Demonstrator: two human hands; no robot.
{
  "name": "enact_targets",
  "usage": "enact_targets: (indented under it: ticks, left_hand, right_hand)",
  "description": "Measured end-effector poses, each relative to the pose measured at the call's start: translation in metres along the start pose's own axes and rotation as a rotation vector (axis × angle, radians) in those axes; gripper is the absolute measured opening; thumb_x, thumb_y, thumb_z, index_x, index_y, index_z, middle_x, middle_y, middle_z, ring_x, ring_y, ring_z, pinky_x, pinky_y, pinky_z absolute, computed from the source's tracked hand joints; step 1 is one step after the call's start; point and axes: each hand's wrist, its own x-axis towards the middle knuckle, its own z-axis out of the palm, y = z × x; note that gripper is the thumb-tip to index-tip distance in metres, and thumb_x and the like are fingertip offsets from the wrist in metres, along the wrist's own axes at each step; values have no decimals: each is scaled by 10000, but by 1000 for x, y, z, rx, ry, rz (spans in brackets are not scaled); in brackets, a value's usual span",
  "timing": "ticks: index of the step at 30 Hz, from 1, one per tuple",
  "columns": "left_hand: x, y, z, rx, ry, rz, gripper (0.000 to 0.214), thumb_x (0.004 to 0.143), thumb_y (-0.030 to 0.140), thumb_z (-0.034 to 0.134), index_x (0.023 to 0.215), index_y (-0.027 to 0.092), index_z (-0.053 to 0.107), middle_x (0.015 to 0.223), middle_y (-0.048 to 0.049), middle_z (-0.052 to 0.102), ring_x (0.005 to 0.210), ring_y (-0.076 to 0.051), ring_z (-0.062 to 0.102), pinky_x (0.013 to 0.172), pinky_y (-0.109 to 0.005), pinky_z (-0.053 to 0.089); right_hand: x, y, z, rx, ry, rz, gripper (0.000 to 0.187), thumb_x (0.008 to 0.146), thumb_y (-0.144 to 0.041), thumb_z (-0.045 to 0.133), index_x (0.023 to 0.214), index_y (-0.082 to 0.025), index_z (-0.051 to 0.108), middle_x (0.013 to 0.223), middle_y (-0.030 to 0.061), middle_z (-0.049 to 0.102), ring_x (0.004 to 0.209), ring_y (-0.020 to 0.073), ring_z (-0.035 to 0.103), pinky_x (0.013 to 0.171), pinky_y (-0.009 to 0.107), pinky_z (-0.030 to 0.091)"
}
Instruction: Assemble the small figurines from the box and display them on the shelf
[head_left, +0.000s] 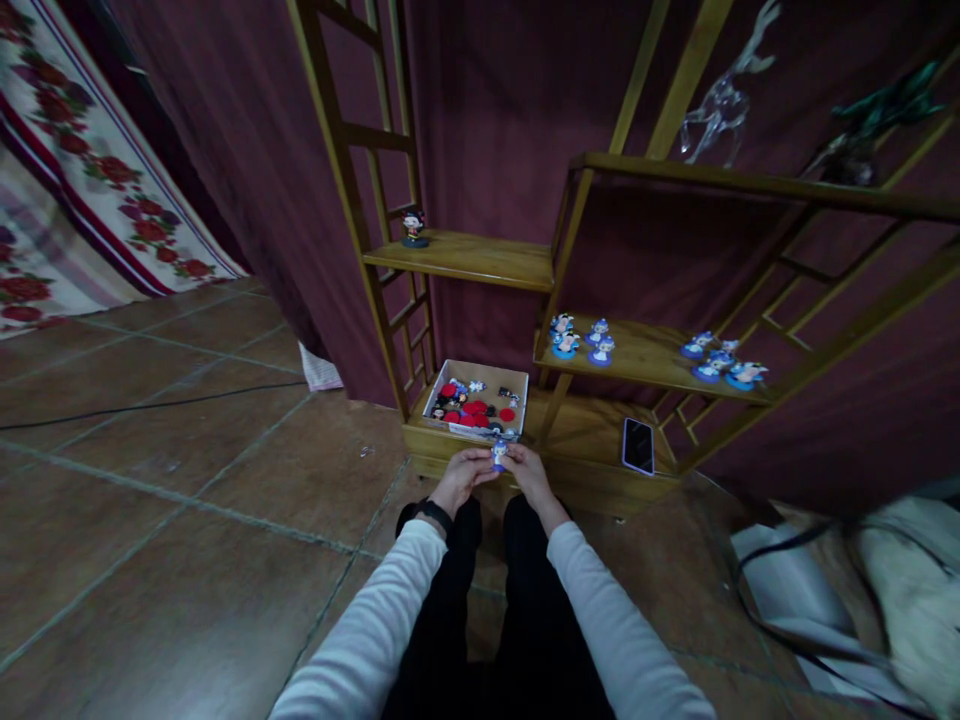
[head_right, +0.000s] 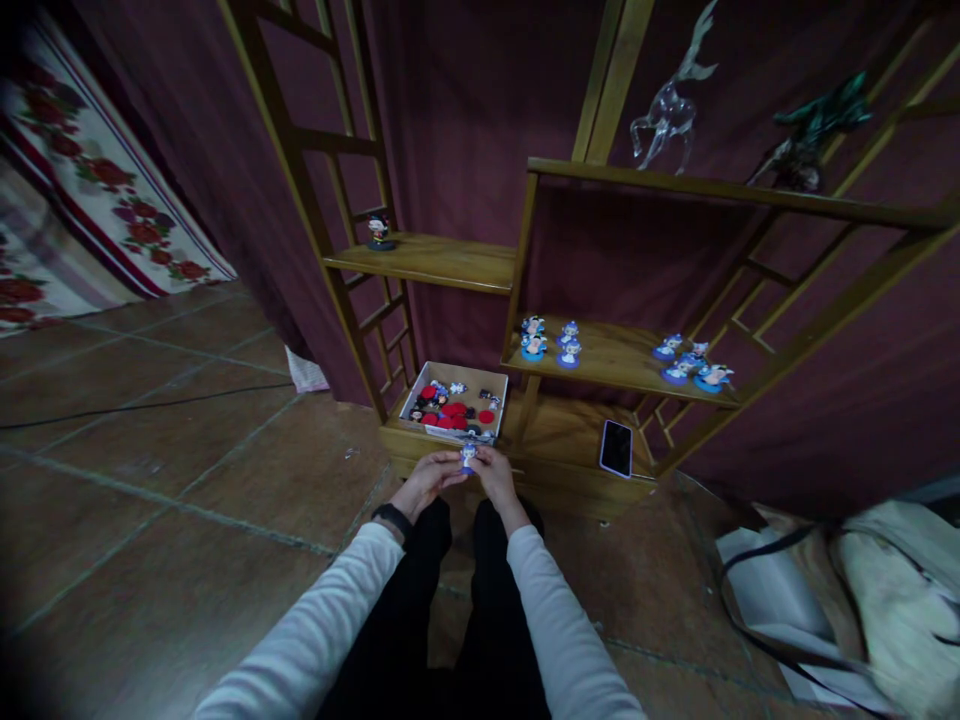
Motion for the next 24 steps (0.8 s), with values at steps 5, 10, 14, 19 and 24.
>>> enact_targets:
  ticks: [5, 10, 14, 19, 24]
  left_hand:
    - [-2, -3, 5, -22, 22, 45, 235, 552, 48, 763, 735, 100, 625, 664, -54, 673, 606, -143, 652, 633, -263, 550]
    - [-3, -2, 7, -45, 30, 49, 285, 588, 44, 747, 837, 117, 627, 700, -49, 678, 613, -130, 651, 643, -253, 542]
    - [-4, -1, 7, -69, 33, 44, 280, 630, 68, 732, 883, 123, 625, 739, -64, 684, 659, -142, 658, 662, -262, 538]
    - [-6, 0, 10, -13, 22, 68, 243, 604, 78, 751, 823, 101, 648, 738, -73, 679, 659, -132, 646, 682, -254, 525]
    - [-6, -6, 12, 67, -54, 160, 417, 499, 86, 794, 892, 101, 655, 659, -25, 657, 602, -108, 610, 657, -236, 494]
  right_hand:
    - [1, 2, 3, -40, 16, -27, 231, 610, -316, 640, 806, -195, 631, 834, 23, 699, 807, 186, 637, 846, 363, 459]
    - [-4, -5, 4, -15, 17, -63, 288, 619, -335, 649, 875, -204, 639, 905, 29, 694, 877, 193, 625, 888, 372, 441]
    - [-10, -12, 0, 86, 44, -17, 377, 604, -379, 681, 932, -195, 655, 953, 46, 689, 929, 203, 612, 907, 378, 427]
    - [-12, -19, -5, 95, -52, 80, 390, 558, -402, 727, 874, -180, 677, 828, 40, 704, 840, 212, 635, 850, 383, 454]
    - [-8, -20, -7, 29, -88, 43, 356, 537, -404, 739, 806, -178, 682, 764, 23, 705, 780, 202, 636, 842, 378, 451]
